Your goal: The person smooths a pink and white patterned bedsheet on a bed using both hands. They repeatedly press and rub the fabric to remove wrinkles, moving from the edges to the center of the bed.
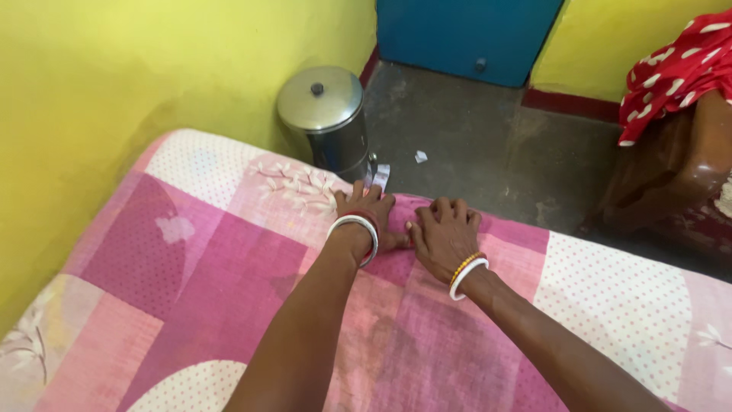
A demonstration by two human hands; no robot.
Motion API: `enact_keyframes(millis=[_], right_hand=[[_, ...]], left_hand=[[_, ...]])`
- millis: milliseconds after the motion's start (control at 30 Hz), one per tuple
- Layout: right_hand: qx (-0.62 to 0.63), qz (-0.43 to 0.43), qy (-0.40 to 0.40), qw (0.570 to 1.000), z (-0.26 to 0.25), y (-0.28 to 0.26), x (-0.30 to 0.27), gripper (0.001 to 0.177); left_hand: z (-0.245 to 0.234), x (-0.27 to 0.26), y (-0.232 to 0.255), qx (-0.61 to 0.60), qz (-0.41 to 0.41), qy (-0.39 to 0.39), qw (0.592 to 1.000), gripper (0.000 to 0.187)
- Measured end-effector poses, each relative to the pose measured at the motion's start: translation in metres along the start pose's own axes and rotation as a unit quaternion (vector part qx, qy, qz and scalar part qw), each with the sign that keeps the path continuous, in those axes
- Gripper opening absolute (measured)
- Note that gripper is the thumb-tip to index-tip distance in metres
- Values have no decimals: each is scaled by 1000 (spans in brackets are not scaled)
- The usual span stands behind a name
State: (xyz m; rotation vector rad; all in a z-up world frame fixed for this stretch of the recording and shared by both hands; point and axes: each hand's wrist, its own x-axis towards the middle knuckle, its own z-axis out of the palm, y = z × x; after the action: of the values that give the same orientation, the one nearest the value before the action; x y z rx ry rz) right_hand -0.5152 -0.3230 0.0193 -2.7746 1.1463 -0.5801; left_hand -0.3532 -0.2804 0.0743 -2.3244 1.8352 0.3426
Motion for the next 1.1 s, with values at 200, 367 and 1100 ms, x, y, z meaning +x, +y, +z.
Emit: enact_keyframes(millis=[200,367,1100], right_hand=[[13,35,-206,978,-45,4,25,67],[84,106,-329,935,-50,30,35,85],[118,28,-146,982,-27,55,2,59]], left_hand=[[-19,1,-12,15,1,-58,998,99],[-17,16,-13,-5,-4,-80,997,107],[12,36,23,10,-53,19,998,84]])
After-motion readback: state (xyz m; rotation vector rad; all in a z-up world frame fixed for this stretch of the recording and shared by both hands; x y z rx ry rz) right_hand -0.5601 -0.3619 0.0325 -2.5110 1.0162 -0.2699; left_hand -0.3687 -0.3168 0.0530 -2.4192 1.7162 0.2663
